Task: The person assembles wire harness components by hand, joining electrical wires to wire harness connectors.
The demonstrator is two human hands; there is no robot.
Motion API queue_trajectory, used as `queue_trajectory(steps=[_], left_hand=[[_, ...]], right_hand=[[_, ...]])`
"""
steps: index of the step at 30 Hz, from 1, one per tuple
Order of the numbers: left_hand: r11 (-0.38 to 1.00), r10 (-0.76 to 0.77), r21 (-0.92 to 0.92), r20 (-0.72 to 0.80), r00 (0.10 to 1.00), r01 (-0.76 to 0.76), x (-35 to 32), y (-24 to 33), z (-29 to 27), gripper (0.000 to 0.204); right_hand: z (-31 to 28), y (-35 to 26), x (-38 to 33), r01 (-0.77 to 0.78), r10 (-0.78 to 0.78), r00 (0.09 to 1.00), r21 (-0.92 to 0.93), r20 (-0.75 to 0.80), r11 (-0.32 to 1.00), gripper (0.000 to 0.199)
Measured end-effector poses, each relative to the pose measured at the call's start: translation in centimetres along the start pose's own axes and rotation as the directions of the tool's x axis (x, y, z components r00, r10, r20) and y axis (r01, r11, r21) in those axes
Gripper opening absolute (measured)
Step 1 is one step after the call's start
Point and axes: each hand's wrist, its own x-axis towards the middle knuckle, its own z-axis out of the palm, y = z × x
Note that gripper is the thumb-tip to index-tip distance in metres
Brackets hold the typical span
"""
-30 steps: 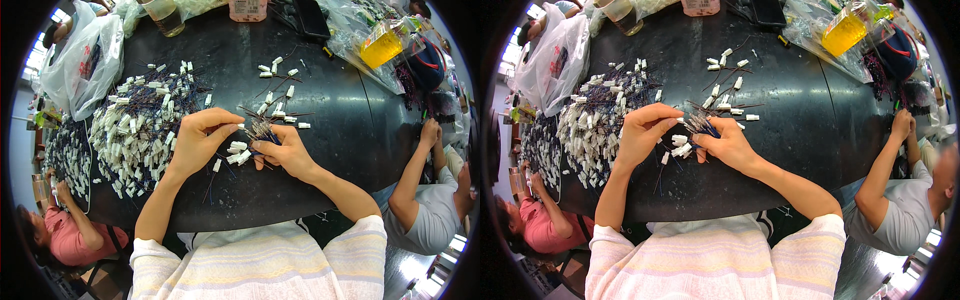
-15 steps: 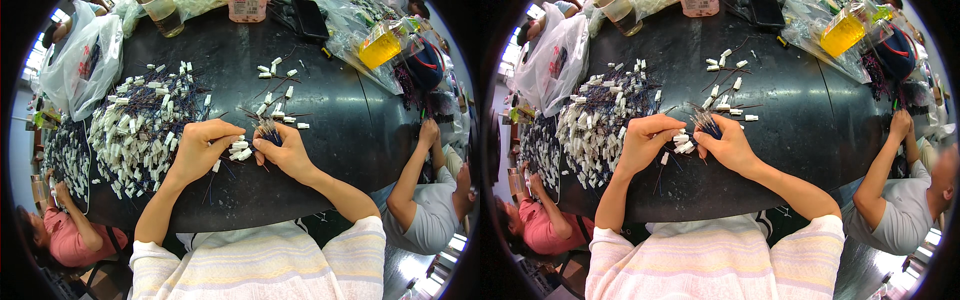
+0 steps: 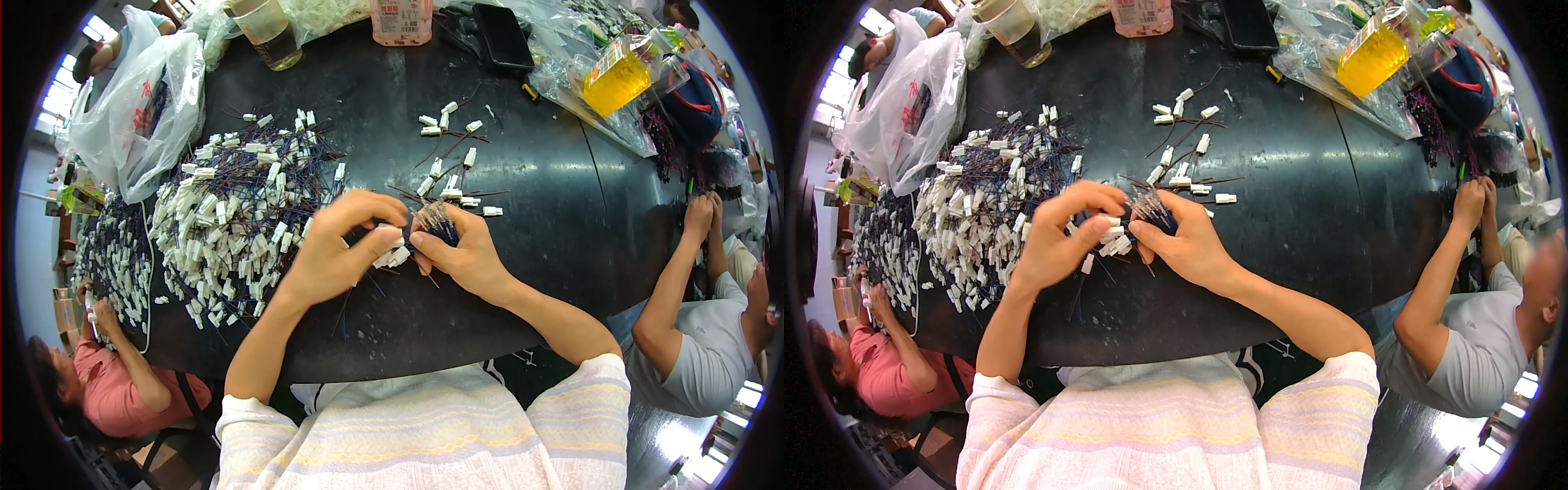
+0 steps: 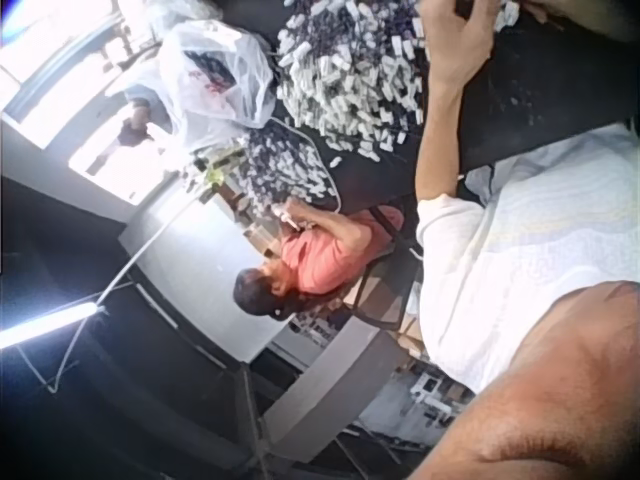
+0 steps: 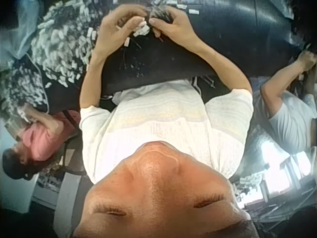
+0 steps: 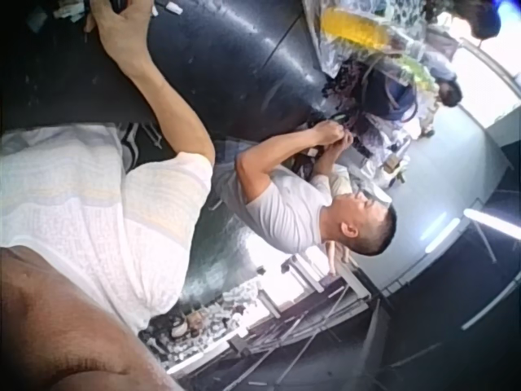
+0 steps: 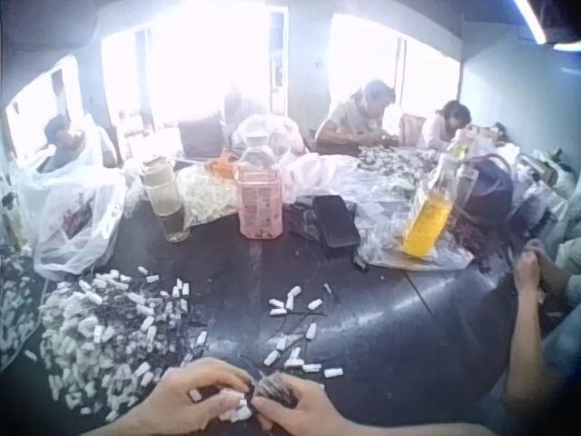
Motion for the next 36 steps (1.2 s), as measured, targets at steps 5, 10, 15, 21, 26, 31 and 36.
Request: queue_trajectory(steps=[5, 10, 15, 21, 26, 31, 36], left_hand=[[0.991, -0.105, -0.090, -0.094, 0.990, 0.096, -1.6, 0.4, 3.8, 0.024], [0.992, 0.026, 0.128, -0.279, 0.960, 0.011, -1.5, 1.8, 3.2, 0.015], [0.829, 0.244, 0.554, -0.479, 0.843, 0.075, -1.3, 4.8, -4.0, 0.012], [0.327, 0.239, 0.923, -0.290, 0.927, 0.204, -1.5, 5.3, -12.5, 0.015], [0.576, 0.342, 0.810, -0.118, 0.932, -0.109, 0.7, 3.3, -2.4, 0.025], [0.724, 0.132, 0.685, -0.015, 0.991, -0.086, -0.1, -0.8, 4.3, 0.025], [0.867, -0.041, 0.481, -0.191, 0.981, 0.130, -1.0, -1.3, 3.1, 0.010]], right_hand=[[0.2, 0.2, -0.3, 0.046, -0.037, 0.998, 0.191, -0.054, 0.980, 0.011], [-0.2, -0.7, -0.1, -0.049, 0.048, 0.999, 0.283, 0.008, 0.958, 0.014], [-3.1, -1.5, 0.2, 0.017, 0.025, 0.995, 0.432, -0.092, 0.902, 0.011], [-5.0, -3.6, 0.4, 0.116, -0.074, 0.990, 0.384, -0.123, 0.916, 0.019], [-5.5, -2.7, 0.2, 0.068, -0.025, 0.995, 0.479, -0.097, 0.875, 0.011], [-3.2, -1.2, 0.2, -0.021, 0.058, 0.995, 0.412, -0.077, 0.911, 0.009], [-1.9, -0.3, -0.1, -0.107, 0.106, 0.994, 0.178, 0.020, 0.978, 0.010]])
